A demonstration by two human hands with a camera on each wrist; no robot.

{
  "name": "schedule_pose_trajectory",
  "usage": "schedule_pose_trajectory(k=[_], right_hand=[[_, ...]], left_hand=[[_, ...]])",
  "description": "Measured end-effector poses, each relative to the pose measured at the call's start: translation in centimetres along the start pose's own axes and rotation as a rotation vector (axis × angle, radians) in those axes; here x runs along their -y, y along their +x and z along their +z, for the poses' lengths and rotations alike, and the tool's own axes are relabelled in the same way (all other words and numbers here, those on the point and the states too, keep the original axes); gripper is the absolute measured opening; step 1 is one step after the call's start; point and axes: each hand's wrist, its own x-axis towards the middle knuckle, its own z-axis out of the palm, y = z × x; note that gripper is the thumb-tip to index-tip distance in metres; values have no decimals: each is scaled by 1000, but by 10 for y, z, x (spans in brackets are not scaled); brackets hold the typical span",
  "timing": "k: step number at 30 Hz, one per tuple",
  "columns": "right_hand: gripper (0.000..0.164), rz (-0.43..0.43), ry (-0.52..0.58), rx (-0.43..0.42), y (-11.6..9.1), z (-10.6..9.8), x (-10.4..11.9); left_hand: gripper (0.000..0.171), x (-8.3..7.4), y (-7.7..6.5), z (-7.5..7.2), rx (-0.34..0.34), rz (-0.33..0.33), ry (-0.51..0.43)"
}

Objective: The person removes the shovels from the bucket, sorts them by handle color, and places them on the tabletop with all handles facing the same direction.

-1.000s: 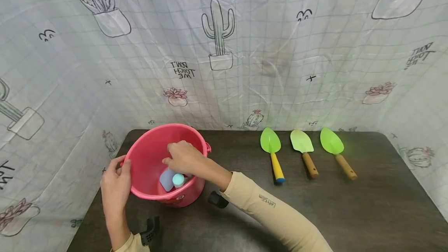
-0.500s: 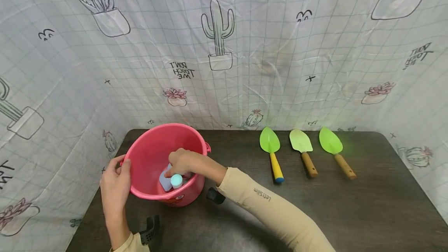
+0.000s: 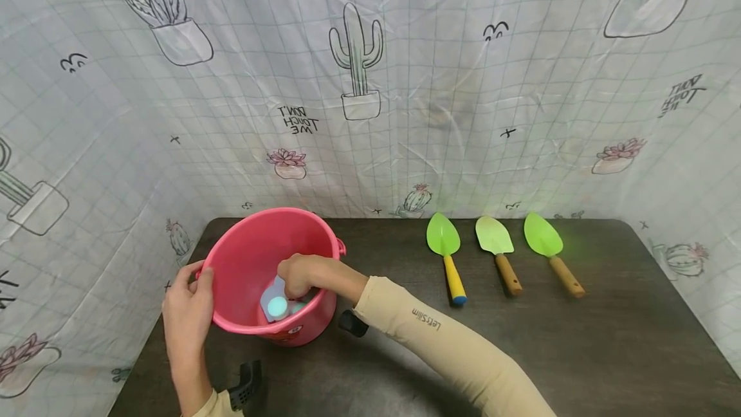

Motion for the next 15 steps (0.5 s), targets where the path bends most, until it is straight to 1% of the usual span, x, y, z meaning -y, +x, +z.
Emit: schedule_pose_trajectory(k=[6,10,13,15], right_hand=[[19,-42,31,-16,3,-3,-3],[21,-66,65,-31,11,-2,-7],[27,-55,94,-47,32,7,-17],[27,-46,121,-57,52,14,-26]], left_hand=[[52,0,0,1,-4,3,0],[50,-1,-1,1,-9,-2,3],[49,-1,-2,0,-15,-2,10],[49,-1,-1,0,-15,4,12]])
